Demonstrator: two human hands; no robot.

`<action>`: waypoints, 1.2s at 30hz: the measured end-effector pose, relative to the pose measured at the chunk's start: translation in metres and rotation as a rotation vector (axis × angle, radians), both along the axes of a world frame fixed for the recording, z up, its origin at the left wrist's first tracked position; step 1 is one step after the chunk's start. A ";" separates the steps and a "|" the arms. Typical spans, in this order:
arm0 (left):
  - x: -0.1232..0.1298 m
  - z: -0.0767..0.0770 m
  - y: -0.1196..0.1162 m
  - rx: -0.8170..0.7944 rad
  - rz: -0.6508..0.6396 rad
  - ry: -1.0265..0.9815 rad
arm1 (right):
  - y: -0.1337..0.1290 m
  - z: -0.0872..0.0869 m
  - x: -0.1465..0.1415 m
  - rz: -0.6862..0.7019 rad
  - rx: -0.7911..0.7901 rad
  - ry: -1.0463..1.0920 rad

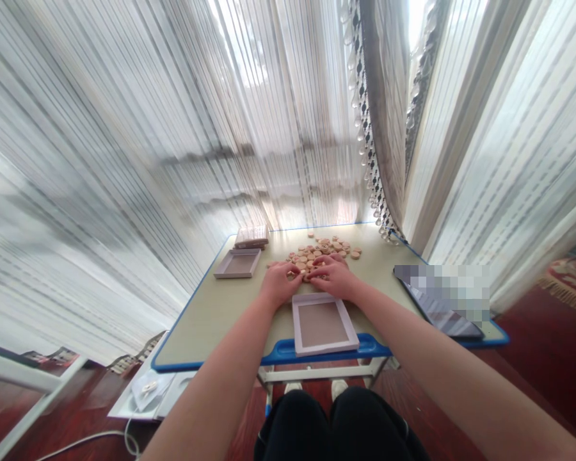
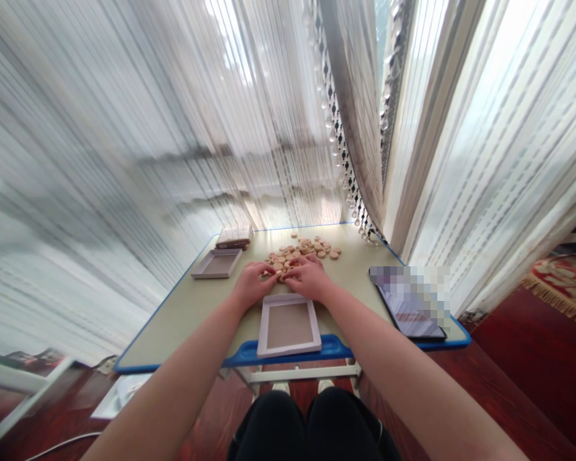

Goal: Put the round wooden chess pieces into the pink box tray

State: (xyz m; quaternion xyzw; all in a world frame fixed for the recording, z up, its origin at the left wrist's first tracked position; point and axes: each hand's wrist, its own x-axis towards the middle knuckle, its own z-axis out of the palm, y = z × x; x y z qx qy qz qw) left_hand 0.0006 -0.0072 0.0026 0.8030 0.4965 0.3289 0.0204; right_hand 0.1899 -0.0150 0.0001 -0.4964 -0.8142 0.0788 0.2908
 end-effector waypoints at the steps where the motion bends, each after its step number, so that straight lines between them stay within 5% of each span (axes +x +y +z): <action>1: 0.000 0.000 0.000 -0.001 0.003 0.002 | 0.001 0.000 0.000 0.000 -0.010 -0.006; 11: -0.004 -0.002 0.004 0.054 0.103 -0.107 | 0.006 0.003 0.009 -0.029 -0.006 0.002; 26: 0.005 0.000 -0.001 -0.005 0.080 0.070 | 0.003 0.008 0.010 0.013 0.038 -0.059; 33: -0.006 -0.003 0.007 -0.034 0.404 0.016 | 0.005 0.006 0.010 0.039 0.053 -0.077; 36: -0.006 -0.004 0.008 -0.119 0.395 0.088 | 0.005 0.007 0.011 0.047 0.066 -0.082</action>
